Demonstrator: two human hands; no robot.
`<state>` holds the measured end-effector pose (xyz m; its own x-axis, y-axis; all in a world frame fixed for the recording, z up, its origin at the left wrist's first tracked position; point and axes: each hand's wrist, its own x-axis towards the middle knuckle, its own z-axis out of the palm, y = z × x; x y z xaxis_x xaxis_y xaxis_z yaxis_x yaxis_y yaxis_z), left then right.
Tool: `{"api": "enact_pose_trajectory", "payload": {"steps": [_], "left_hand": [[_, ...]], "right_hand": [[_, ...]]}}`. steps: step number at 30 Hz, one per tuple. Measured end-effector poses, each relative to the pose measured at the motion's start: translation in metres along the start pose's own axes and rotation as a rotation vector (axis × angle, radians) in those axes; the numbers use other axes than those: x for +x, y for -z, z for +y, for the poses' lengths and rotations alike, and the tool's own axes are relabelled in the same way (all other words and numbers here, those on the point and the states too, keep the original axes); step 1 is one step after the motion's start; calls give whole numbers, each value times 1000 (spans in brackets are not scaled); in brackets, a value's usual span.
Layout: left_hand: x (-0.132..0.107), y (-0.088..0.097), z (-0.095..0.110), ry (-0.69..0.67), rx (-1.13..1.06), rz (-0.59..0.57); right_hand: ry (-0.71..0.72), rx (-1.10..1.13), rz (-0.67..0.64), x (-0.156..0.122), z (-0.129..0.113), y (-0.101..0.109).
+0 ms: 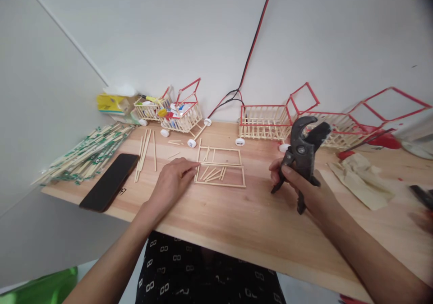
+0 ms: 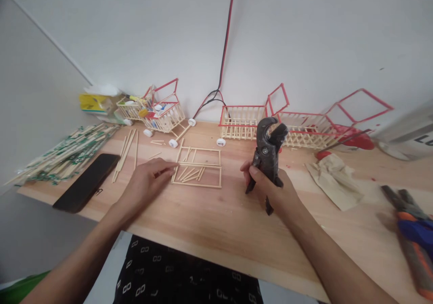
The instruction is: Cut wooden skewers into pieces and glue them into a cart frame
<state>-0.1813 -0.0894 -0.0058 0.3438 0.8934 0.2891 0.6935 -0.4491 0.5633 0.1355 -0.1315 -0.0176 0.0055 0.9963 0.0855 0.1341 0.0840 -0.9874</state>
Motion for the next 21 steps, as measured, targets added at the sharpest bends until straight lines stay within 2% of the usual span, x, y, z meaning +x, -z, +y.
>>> {"api": "enact_pose_trajectory", "payload": {"steps": [6, 21], "left_hand": [[-2, -5, -2, -28, 83, 36], [-4, -11, -6, -63, 51, 86]], "right_hand": [[14, 21, 0, 1, 1, 0], [-2, 14, -8, 0, 2, 2]]}}
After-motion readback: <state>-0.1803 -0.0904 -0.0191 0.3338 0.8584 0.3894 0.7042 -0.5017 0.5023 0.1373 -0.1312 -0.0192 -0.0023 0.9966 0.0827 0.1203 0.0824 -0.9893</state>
